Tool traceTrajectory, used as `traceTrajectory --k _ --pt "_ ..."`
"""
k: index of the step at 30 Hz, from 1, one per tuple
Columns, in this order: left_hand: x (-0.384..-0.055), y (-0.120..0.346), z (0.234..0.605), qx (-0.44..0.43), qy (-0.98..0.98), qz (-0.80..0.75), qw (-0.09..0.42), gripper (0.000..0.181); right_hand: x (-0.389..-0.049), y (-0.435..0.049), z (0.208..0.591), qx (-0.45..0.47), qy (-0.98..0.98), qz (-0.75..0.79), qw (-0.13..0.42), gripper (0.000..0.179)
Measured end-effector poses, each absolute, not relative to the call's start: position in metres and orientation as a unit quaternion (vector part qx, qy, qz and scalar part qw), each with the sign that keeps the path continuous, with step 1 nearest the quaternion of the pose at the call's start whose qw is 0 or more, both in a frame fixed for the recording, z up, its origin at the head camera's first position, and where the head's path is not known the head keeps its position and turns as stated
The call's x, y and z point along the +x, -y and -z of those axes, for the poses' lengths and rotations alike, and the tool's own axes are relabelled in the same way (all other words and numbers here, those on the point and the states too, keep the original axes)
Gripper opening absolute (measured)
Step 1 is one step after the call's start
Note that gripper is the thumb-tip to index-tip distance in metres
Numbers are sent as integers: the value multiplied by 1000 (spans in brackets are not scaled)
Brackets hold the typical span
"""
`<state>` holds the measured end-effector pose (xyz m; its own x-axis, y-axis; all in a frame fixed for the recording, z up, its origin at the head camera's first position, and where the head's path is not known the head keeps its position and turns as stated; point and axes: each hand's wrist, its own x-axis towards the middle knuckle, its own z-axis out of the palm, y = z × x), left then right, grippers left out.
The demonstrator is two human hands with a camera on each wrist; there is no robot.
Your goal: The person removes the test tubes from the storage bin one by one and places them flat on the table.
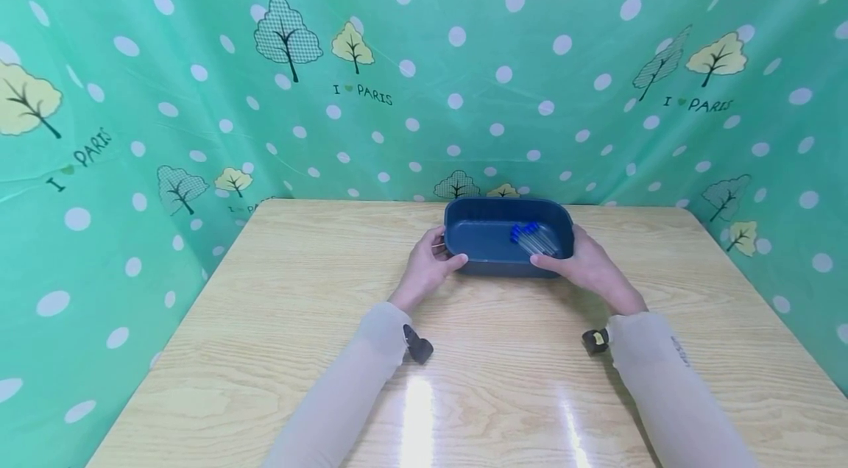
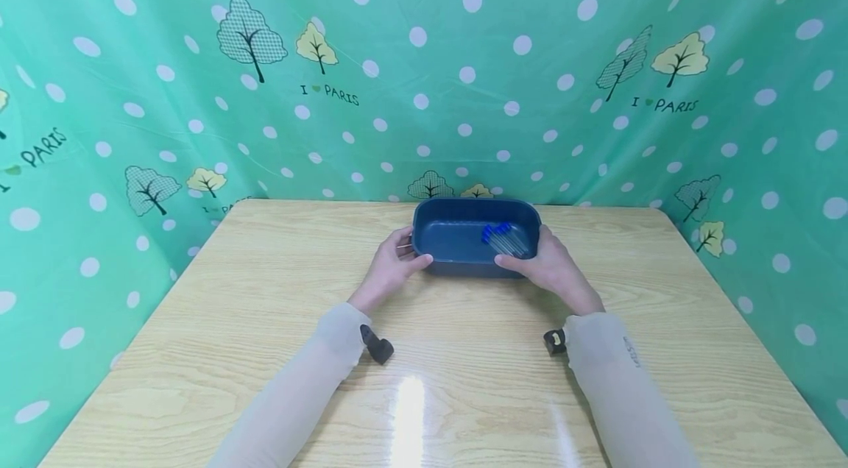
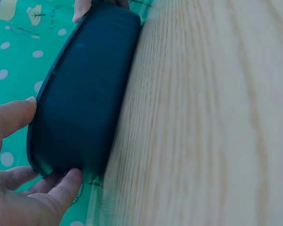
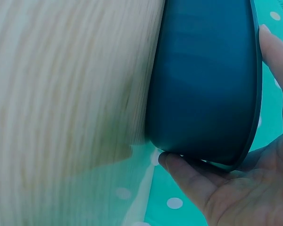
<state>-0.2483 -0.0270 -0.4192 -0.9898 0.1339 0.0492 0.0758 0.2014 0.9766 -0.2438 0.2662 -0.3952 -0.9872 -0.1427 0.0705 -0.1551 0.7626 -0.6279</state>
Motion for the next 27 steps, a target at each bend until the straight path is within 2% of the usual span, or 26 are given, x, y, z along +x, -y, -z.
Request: traceTrajectory --k 27 --pt "-248 37 418 58 -782 -620 24 74 -244 -256 394 80 940 -331 3 102"
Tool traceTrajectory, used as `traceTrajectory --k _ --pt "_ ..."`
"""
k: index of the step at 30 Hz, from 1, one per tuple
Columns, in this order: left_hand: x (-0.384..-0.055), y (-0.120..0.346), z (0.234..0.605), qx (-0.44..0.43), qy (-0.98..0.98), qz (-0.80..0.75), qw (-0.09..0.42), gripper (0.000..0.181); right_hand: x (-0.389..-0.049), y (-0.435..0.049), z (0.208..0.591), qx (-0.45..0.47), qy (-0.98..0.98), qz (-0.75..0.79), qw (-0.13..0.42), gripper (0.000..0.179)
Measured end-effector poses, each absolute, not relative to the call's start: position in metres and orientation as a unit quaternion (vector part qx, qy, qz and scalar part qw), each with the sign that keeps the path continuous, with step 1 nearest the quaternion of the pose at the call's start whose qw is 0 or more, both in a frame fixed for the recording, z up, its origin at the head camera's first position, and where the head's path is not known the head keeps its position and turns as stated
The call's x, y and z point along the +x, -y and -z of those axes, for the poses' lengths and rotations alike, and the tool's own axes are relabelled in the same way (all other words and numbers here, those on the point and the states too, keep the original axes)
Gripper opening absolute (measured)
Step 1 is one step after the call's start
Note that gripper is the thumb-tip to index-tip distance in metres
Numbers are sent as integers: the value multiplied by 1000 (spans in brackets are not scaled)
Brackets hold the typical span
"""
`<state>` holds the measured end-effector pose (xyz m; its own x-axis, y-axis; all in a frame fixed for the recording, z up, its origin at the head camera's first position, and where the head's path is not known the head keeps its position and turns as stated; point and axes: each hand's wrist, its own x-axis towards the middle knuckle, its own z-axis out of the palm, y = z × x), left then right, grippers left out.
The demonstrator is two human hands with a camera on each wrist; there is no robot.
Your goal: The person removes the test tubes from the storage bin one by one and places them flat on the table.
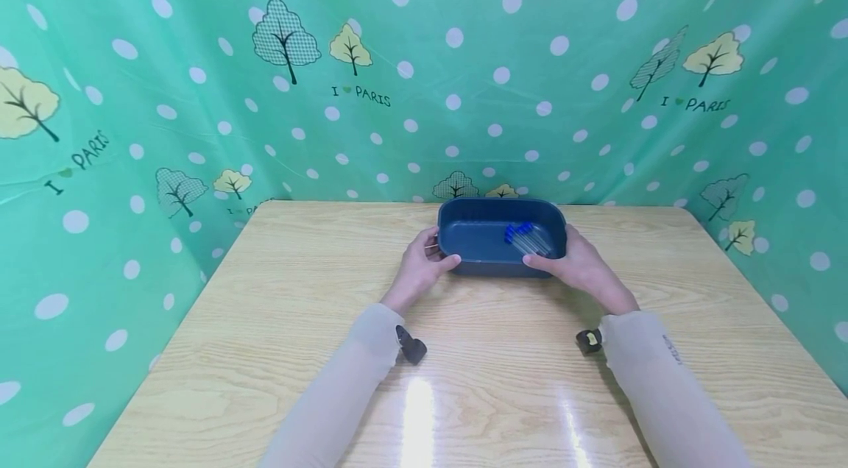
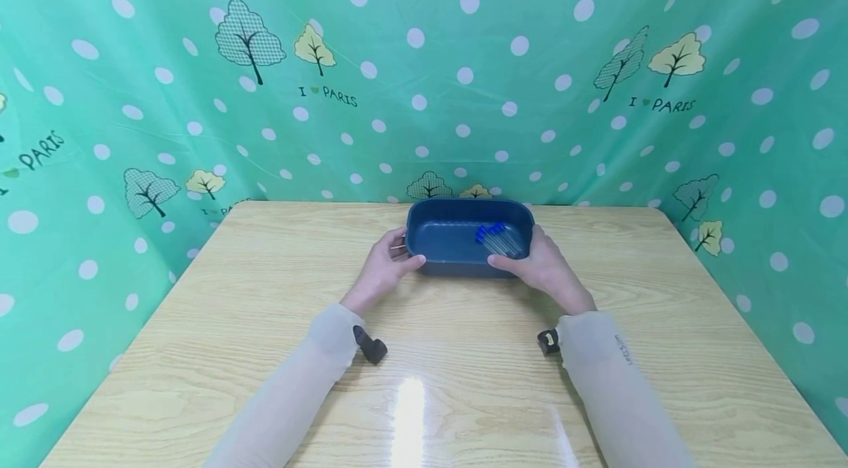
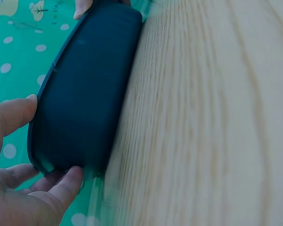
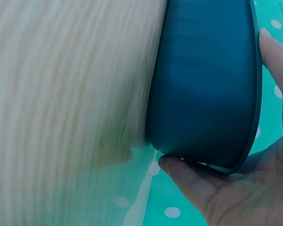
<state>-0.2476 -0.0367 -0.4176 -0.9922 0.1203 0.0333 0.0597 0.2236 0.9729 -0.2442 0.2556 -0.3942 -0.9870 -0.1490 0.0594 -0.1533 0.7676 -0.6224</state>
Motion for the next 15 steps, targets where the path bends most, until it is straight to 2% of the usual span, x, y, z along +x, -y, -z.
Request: traceTrajectory --k 15 --pt "-249 43 420 63 -788 -612 15 74 -245 -250 395 70 943 -324 -2 105"
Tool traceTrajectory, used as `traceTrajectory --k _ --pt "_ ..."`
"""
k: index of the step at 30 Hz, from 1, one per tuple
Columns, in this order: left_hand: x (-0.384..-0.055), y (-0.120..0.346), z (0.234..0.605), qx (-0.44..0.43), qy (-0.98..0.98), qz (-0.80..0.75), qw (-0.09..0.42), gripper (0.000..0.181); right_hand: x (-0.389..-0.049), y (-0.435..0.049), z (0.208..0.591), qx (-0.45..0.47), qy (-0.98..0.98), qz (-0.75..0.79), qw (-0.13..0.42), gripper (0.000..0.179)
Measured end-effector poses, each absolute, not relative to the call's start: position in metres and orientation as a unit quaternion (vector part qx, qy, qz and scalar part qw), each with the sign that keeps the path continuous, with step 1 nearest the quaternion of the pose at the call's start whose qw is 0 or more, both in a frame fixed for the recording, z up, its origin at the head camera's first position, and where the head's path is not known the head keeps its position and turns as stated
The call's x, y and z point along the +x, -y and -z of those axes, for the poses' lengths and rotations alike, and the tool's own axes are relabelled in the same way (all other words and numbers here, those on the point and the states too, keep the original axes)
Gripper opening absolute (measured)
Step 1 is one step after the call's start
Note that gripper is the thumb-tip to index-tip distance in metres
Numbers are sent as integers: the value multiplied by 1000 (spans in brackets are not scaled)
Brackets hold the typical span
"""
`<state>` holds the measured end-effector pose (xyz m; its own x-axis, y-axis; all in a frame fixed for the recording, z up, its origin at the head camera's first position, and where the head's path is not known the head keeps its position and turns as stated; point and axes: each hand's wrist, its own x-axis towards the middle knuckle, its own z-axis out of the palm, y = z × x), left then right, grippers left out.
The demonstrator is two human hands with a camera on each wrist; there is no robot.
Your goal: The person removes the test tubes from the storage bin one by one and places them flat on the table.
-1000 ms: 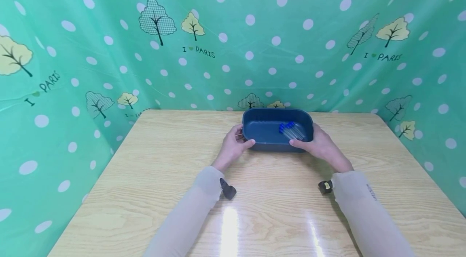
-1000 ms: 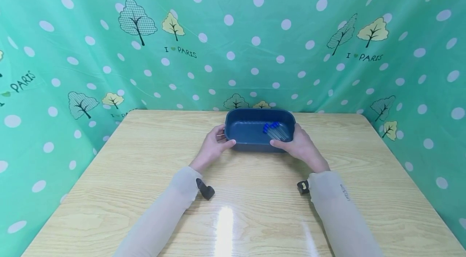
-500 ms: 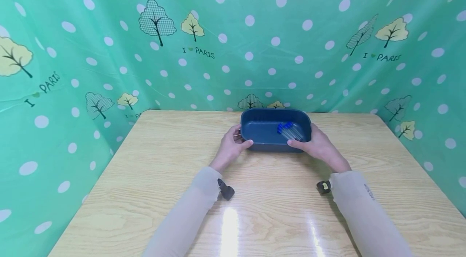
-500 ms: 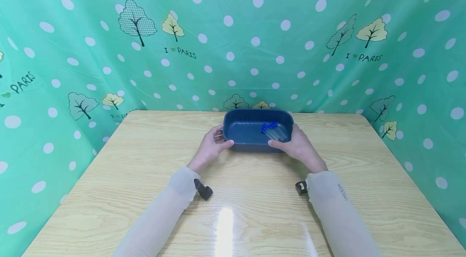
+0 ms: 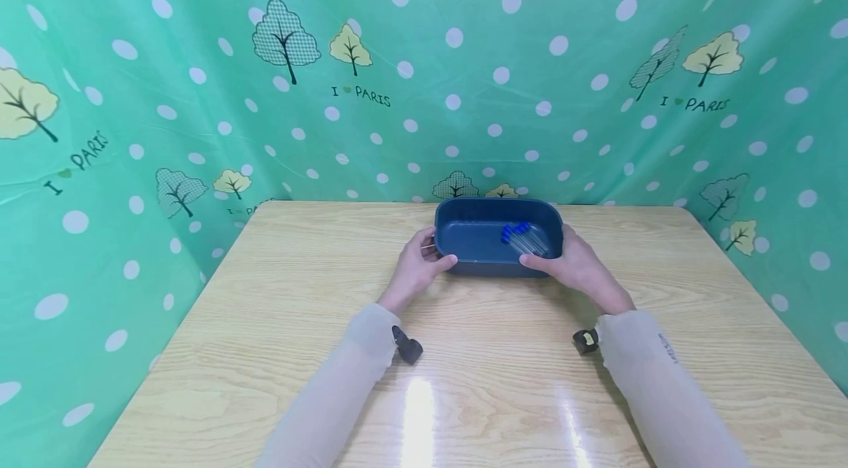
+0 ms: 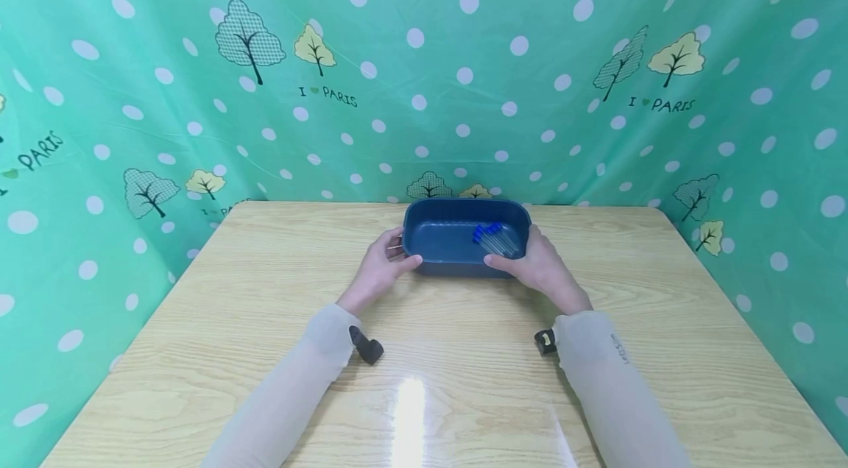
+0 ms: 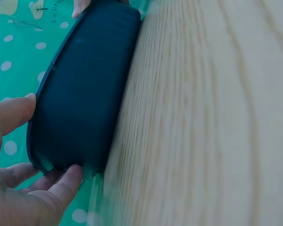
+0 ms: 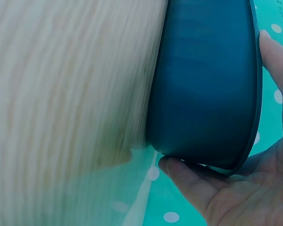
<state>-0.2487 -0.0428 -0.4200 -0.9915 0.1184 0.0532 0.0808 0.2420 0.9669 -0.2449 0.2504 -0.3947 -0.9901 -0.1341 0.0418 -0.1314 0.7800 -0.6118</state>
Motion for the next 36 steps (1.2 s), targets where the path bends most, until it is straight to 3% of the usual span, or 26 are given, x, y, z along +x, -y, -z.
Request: traceTrajectory --k 36 --pt "-245 55 417 53 -790 -610 17 72 -244 -239 394 -72 -941 329 4 106"
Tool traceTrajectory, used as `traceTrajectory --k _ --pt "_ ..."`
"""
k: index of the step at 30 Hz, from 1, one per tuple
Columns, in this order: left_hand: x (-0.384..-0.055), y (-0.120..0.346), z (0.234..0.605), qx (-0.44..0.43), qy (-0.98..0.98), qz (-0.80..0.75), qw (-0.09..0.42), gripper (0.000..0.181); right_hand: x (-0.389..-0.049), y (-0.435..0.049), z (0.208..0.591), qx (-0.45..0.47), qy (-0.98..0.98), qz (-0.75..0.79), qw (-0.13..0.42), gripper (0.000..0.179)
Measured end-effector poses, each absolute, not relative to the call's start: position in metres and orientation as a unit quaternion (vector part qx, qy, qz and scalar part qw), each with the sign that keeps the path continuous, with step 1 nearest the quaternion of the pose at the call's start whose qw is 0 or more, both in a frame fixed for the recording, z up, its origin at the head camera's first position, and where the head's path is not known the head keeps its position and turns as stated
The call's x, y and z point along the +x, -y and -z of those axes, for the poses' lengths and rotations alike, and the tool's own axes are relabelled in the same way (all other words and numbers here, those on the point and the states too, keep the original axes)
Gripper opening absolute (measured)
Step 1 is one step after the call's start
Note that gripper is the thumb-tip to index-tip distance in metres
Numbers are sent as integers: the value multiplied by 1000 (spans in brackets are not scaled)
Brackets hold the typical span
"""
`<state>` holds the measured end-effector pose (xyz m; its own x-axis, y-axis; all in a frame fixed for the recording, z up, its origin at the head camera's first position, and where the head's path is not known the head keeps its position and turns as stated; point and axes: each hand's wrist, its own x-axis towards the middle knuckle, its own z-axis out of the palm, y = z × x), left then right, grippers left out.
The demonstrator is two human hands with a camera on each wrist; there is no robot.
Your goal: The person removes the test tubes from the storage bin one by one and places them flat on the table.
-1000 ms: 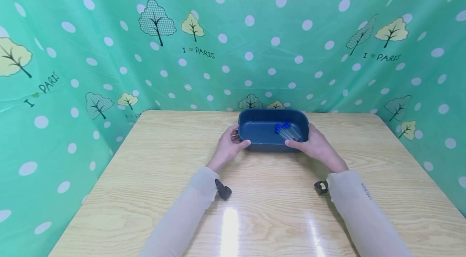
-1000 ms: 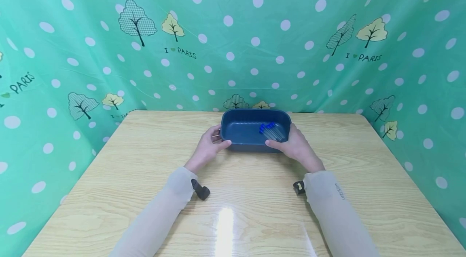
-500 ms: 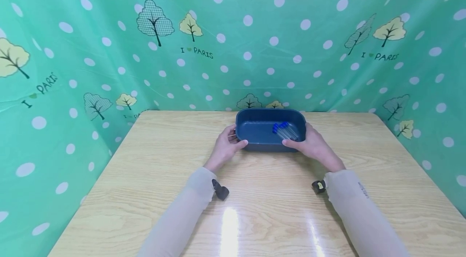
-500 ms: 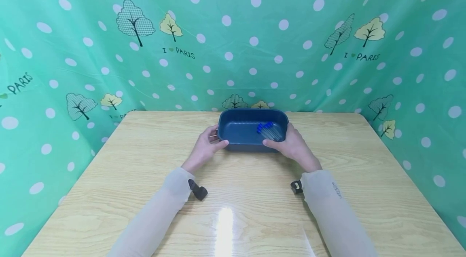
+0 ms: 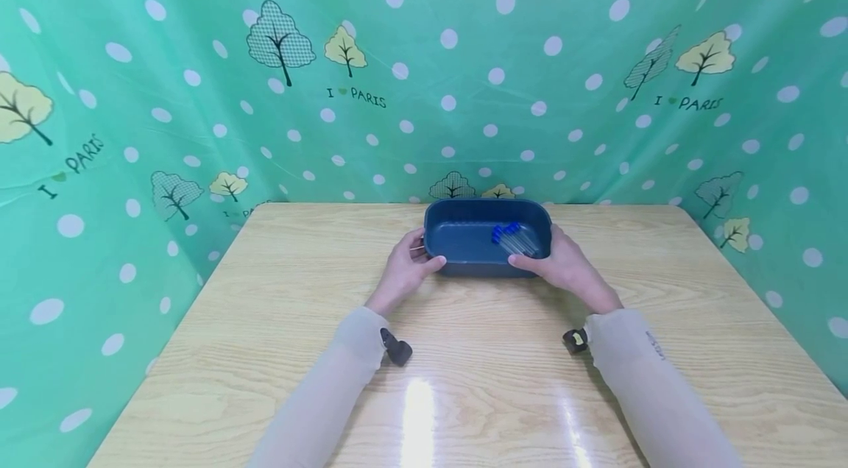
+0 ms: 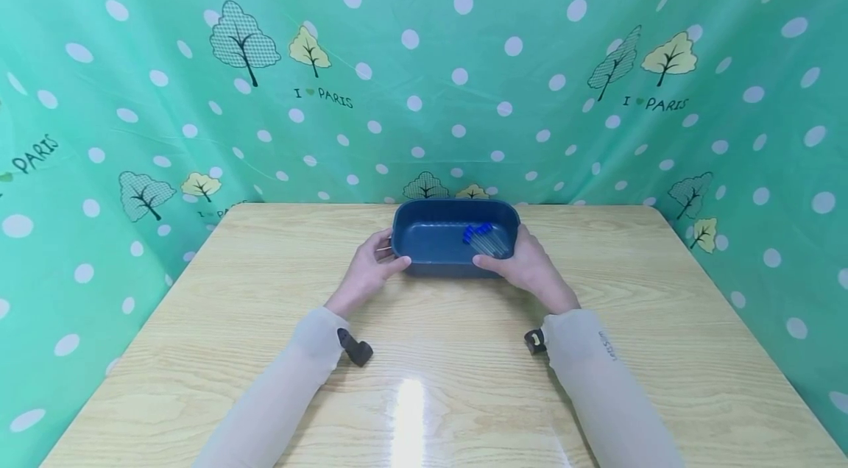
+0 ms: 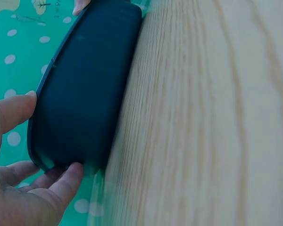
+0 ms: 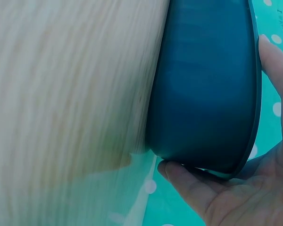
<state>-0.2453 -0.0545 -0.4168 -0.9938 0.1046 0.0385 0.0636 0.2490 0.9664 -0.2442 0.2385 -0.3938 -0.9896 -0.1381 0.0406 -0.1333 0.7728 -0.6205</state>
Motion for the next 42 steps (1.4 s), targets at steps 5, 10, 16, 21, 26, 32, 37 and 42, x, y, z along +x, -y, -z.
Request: traceTrajectory --k 5,10,16,21,26,32,37,42 --pt "-245 57 417 52 -790 -611 12 71 -243 -236 393 -75 -939 336 0 106" --pt "-246 58 419 49 -790 -611 13 72 -242 -234 393 -81 -939 333 -7 105" --pt "-246 62 420 51 -791 -610 13 71 -241 -231 393 -83 -939 335 -8 106" --pt "-245 63 420 53 -791 -609 12 72 -242 -229 394 -86 -939 332 -18 105" --pt "-244 65 419 55 -791 -610 10 71 -242 -228 395 -89 -939 331 -19 106" --pt "-243 67 418 53 -791 -610 11 71 -241 -226 394 -87 -937 337 -18 105" --pt "-243 69 418 51 -793 -607 12 72 -241 -223 394 -84 -938 335 -16 105" --pt "-243 71 419 48 -795 -605 13 74 -241 -222 393 -76 -940 333 -7 106"
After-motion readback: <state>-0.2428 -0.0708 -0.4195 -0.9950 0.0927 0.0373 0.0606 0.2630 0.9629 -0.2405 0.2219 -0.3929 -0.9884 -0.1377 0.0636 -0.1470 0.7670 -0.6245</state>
